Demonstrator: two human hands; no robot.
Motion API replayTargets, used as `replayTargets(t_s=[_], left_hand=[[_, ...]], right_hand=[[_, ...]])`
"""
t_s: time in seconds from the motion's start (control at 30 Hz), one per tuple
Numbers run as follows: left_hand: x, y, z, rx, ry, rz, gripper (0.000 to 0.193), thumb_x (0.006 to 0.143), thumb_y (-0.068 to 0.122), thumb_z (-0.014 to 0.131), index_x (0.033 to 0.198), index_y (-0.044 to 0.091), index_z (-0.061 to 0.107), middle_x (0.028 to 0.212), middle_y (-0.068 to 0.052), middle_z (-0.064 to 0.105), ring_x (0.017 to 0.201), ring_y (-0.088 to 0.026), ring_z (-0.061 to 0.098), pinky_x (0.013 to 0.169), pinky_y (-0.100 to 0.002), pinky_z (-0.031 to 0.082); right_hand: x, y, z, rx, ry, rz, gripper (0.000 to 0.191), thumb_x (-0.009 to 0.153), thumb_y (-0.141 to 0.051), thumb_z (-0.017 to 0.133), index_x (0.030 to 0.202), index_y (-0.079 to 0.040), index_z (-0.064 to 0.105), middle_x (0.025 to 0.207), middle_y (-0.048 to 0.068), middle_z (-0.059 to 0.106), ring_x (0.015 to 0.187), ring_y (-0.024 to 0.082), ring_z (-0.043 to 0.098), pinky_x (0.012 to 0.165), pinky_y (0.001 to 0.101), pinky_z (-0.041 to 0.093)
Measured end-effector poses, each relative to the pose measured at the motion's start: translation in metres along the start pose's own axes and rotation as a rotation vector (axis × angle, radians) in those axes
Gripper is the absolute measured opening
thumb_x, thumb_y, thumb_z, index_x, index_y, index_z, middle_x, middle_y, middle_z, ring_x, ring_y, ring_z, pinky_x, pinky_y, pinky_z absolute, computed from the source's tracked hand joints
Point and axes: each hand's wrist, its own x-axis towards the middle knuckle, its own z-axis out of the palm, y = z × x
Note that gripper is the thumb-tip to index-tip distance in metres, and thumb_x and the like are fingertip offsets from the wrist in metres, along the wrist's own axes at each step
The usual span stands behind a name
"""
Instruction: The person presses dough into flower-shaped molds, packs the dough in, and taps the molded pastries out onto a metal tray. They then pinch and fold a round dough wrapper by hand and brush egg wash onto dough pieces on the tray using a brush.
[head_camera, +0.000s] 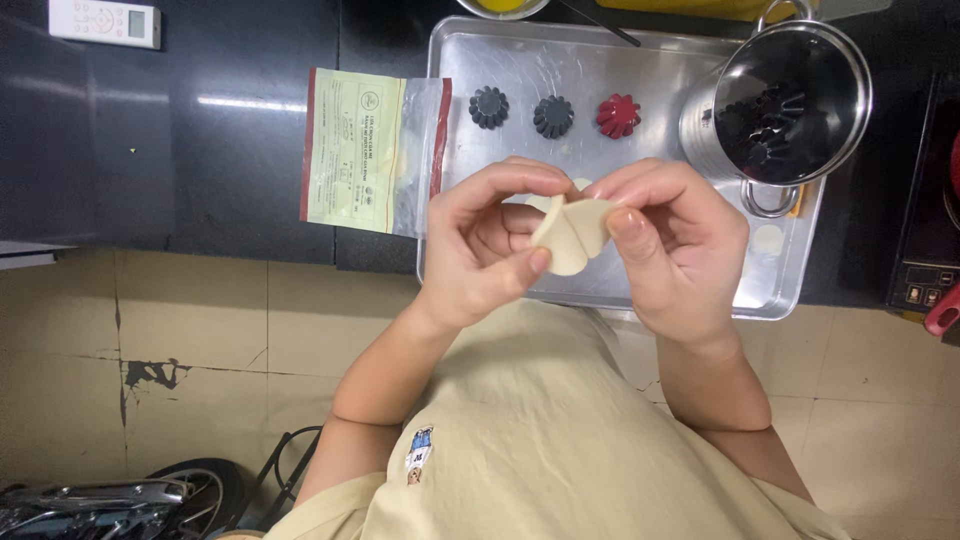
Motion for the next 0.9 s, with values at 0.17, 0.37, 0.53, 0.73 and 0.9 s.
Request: replayTargets(t_s=[0.17,0.37,0.53,0.73,0.9], left_hand=[[-0.001,-0.011,-0.001,0.122,0.045,-0.060,0.048,0.089,-0.004,0.074,0.133,-0.008,0.054,0.132,-0.016,0.059,0.113,-0.021,0.069,0.098,-0.034,0.063],[0.003,-0.025,-0.014,-0.033,-0.017,-0.052,0.042,0.095,0.004,0.072,0.132,-0.007,0.055,0.127,-0.016,0.061,0.109,-0.023,0.071,0.095,-0.034,0.060],[0.006,-0.039,-0.025,-0.187,-0.061,-0.076,0.047,0.094,0.014,0.078,0.130,-0.007,0.057,0.121,-0.019,0.063,0.103,-0.028,0.072,0.091,-0.041,0.066],[0.003,-0.047,-0.033,-0.180,-0.050,-0.036,0.044,0.097,0.016,0.076,0.133,-0.004,0.060,0.129,-0.018,0.063,0.108,-0.026,0.070,0.090,-0.040,0.065],[0.000,-0.043,-0.051,0.036,0.082,-0.112,0.038,0.102,0.004,0.068,0.138,-0.006,0.060,0.139,-0.025,0.062,0.107,-0.029,0.072,0.096,-0.039,0.060]], right_hand=[[-0.004,0.010,-0.004,-0.209,-0.009,-0.099,0.025,0.113,-0.021,0.066,0.106,0.002,0.061,0.109,0.013,0.068,0.099,0.014,0.066,0.088,0.0244,0.056],[-0.008,0.027,-0.014,0.072,0.003,0.056,0.027,0.115,-0.021,0.065,0.110,0.004,0.057,0.108,0.014,0.066,0.092,0.015,0.062,0.086,0.0260,0.054],[-0.005,0.044,-0.018,0.453,0.013,0.200,0.025,0.113,-0.023,0.060,0.118,0.001,0.052,0.105,0.015,0.067,0.090,0.017,0.069,0.077,0.0319,0.060],[-0.004,0.061,-0.020,0.539,0.119,0.242,0.022,0.113,-0.021,0.053,0.121,-0.001,0.048,0.115,0.015,0.067,0.103,0.023,0.071,0.090,0.0416,0.065],[-0.001,0.105,-0.046,0.311,0.208,0.234,0.018,0.112,-0.015,0.054,0.125,-0.003,0.049,0.119,0.017,0.068,0.103,0.029,0.074,0.084,0.0373,0.065]])
